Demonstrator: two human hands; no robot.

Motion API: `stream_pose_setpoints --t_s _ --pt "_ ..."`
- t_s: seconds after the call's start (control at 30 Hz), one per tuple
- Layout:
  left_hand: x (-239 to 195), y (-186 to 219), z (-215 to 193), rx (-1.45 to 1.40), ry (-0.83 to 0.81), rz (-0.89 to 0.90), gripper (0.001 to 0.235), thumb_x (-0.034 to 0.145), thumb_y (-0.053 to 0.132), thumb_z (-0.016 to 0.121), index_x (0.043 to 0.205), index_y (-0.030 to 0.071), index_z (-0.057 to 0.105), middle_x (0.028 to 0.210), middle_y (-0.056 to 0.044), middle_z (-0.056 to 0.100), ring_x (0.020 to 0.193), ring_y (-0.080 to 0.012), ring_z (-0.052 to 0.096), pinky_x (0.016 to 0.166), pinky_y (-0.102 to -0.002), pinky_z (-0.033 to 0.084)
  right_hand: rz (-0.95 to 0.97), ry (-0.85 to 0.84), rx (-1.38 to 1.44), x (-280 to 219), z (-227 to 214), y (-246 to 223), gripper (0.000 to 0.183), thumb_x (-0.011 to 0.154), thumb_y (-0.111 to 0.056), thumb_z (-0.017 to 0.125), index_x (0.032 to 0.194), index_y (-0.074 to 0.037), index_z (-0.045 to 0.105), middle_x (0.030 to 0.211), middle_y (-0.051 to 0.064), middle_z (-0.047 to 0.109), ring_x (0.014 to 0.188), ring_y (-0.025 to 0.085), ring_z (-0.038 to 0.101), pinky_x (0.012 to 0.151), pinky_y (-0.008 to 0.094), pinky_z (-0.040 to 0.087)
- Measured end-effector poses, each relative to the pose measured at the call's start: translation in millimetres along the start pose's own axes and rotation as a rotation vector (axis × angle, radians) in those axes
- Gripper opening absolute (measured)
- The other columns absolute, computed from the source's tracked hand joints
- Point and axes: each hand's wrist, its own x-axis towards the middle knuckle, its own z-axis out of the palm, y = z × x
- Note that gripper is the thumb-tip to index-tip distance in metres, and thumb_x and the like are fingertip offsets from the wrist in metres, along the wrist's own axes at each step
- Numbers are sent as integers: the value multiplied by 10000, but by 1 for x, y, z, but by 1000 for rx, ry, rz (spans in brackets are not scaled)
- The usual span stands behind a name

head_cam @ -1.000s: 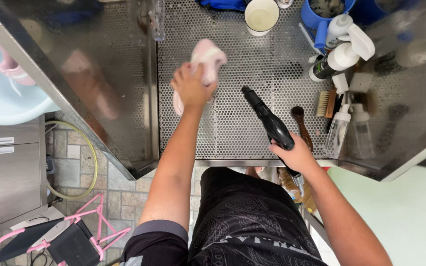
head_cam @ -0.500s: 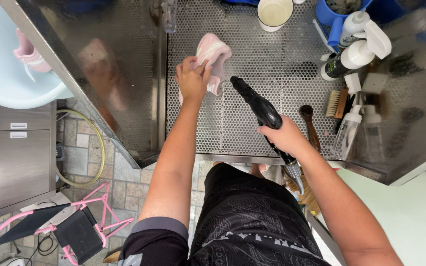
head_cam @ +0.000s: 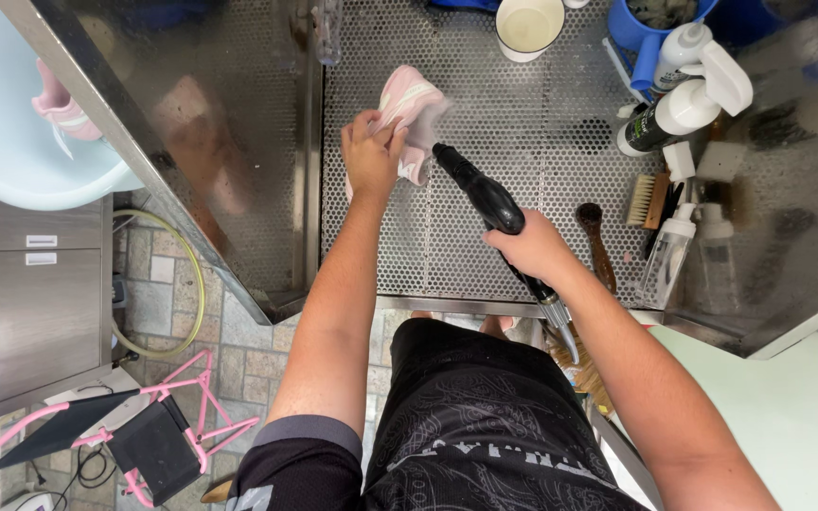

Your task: The person cleans a pink sneaker using a handheld steam cleaner and a white cloth. They systematically direct steam onto the shoe's surface and wipe away moisture and dirt with the cloth, rotating the shoe to access different areas. The process involves repeated steaming and wiping motions to clean the upper and sole of the sneaker.

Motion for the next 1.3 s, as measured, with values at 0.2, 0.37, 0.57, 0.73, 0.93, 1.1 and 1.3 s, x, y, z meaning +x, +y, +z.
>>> stream_pose_setpoints --t_s 0.2,0.37,0.57,0.73,0.93,1.1,1.3 --pt "1 1 -2 -12 16 10 254 898 329 756 1102 194 826 1274 -11 602 1181 -314 484 1044 -434 431 -107 43 -85 12 4 8 348 780 -314 764 976 -29 719 774 109 716 731 254 702 719 390 542" --pt "0 -3 1 -20 37 24 250 902 337 764 1098 196 829 1261 -5 611 1174 -308 489 1038 -427 441 -92 52 -117 19 9 14 346 789 -296 764 961 -1 711 775 134 721 722 268 704 717 395 547" --pt "1 -3 2 -14 37 14 252 891 336 764 1090 198 830 1253 0 613 1170 -303 491 1030 -427 442 -144 57 -67 22 11 16 339 778 -289 777 974 -18 720 763 113 717 715 246 704 708 381 549" --pt "3 4 -8 -14 0 -1 265 881 344 756 1095 205 827 1249 -6 608 1178 -305 486 1020 -443 435 -69 11 -11 23 11 18 321 787 -289 776 943 -18 703 745 107 699 685 238 691 691 392 548" --pt "17 -15 -14 -158 -130 -110 336 905 388 728 1165 186 795 1368 -120 571 1230 -345 543 1057 -459 429 -73 21 76 9 -3 41 248 793 -241 761 907 -32 692 752 60 701 712 183 681 726 361 535" --pt "26 -40 -14 -239 -219 -112 422 966 433 638 1270 159 740 1464 -175 562 1283 -396 576 1107 -479 426 -26 85 88 -3 -10 76 179 813 -202 744 825 -25 723 750 59 710 725 182 675 741 360 528" --pt "25 -36 -17 -197 -237 -146 424 957 469 619 1254 196 747 1454 -116 596 1296 -368 554 1110 -483 400 -18 106 95 -10 -3 77 202 803 -228 758 833 -35 710 740 59 714 709 180 694 708 359 541"
